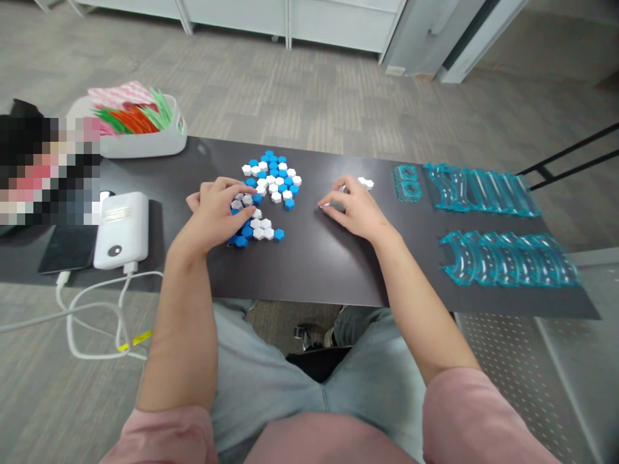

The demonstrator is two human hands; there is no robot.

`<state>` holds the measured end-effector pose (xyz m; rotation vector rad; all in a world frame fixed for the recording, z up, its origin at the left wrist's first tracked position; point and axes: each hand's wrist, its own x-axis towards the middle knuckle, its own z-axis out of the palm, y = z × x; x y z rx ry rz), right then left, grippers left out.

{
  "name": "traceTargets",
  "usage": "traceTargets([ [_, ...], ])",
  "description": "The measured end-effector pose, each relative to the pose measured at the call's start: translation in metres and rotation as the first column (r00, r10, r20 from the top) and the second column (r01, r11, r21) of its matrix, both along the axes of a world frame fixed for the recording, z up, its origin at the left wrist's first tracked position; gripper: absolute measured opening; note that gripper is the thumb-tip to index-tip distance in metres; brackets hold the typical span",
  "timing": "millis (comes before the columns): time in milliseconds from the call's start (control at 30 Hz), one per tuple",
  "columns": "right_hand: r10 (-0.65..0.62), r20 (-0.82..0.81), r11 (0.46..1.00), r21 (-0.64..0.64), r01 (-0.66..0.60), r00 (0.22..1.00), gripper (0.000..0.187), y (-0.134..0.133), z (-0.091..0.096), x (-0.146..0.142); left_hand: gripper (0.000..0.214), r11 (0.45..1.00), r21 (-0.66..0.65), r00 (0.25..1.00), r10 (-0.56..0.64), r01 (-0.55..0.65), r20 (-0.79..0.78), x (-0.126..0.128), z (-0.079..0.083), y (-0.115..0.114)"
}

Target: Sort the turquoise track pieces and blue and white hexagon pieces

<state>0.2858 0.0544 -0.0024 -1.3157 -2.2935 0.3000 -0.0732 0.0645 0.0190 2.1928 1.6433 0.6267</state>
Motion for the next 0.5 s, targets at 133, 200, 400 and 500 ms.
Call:
traceTargets([
  [133,-0.183,0.009,0.981,0.070,0.182,0.983,0.020,0.008,-0.008,0.023,0.034,0.999,0.013,0.999,-0.029,0.030,-0.019,0.001,-0.003,-0.002],
  [200,-0.255,-0.007,0.963,0.093,0.254,0.967,0.022,0.011,-0.011,0.030,0.039,0.999,0.001,0.998,-0.035,0.035,-0.045,0.008,-0.002,-0.003],
  [400,-0.083,-0.015,0.994,0.067,0.084,0.996,0.036,0.004,-0.004,-0.003,0.036,0.999,-0.027,0.995,-0.039,0.036,-0.087,0.031,0.000,-0.004],
  [500,0.143,0.018,0.990,0.005,-0.143,0.990,0.050,-0.005,-0.003,-0.034,0.029,1.000,-0.019,0.997,0.005,-0.006,-0.073,0.036,0.001,-0.003],
])
